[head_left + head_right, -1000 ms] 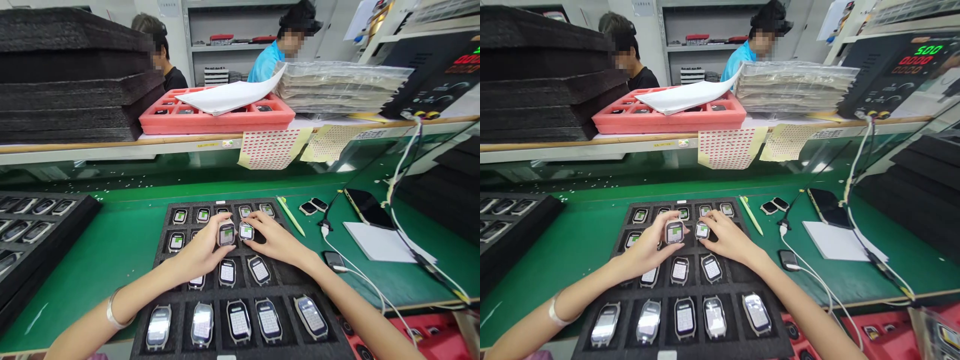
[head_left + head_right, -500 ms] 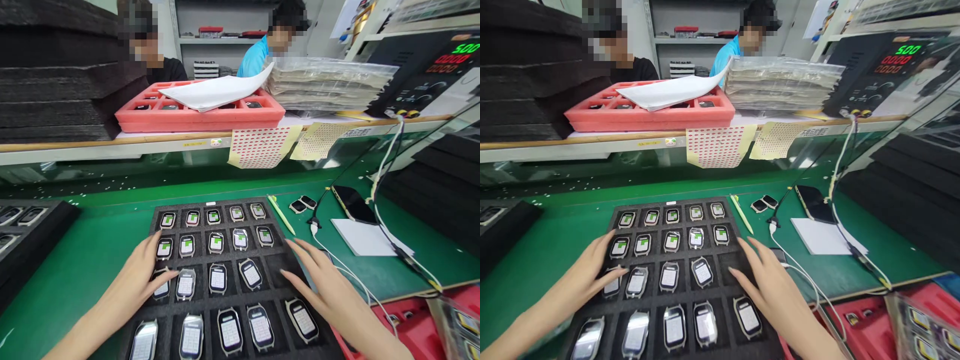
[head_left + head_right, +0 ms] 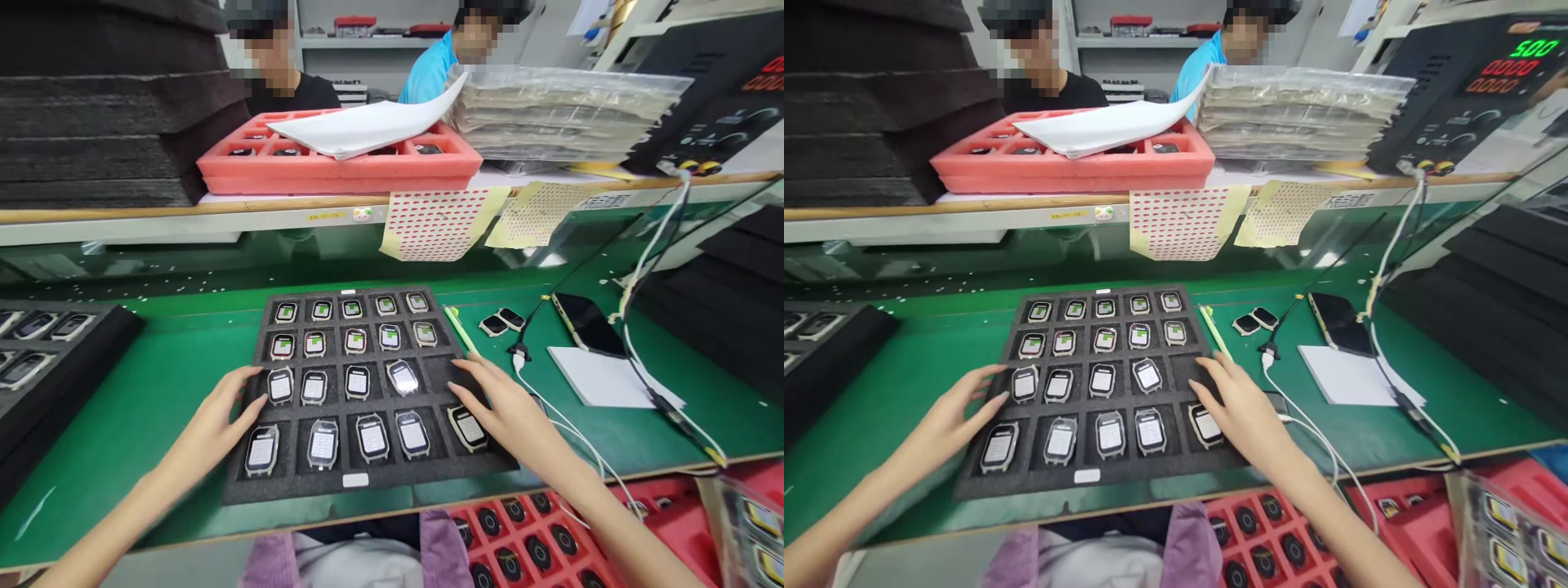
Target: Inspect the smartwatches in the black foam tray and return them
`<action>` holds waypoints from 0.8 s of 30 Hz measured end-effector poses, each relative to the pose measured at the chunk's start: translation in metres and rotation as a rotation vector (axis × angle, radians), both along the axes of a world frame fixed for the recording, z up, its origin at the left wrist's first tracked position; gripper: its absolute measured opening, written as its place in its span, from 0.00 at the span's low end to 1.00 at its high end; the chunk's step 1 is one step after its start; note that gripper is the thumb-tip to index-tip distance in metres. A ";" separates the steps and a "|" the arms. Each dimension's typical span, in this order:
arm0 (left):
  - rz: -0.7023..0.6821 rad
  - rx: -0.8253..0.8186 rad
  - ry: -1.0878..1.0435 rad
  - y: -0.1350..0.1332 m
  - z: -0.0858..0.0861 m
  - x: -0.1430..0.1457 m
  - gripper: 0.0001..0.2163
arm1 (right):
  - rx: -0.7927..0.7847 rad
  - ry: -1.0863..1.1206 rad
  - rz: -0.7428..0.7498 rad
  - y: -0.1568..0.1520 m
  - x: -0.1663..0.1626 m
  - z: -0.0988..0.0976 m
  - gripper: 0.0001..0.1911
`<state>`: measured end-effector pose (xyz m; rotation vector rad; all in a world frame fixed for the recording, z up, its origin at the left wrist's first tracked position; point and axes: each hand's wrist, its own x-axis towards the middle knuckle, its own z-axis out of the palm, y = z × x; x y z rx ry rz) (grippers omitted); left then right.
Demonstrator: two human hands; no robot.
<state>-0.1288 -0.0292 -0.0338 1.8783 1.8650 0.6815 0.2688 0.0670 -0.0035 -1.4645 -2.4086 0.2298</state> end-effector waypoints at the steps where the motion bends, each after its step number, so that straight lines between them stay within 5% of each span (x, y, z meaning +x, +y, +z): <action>1: -0.028 0.062 0.102 0.004 0.004 0.001 0.18 | 0.081 -0.041 0.066 0.005 -0.004 0.001 0.17; 3: -0.091 0.198 0.339 0.011 0.016 0.006 0.17 | 0.170 -0.110 0.249 0.016 -0.015 0.004 0.16; 7: -0.264 0.265 0.617 0.027 0.036 0.020 0.14 | 0.078 -0.227 0.538 0.038 -0.039 0.019 0.18; 18: -0.326 0.036 0.757 0.045 0.042 0.032 0.15 | -0.195 -0.267 0.663 0.057 -0.056 0.032 0.24; 24: -0.354 0.144 0.453 0.039 0.033 0.017 0.12 | -0.228 -0.271 0.661 0.063 -0.059 0.029 0.23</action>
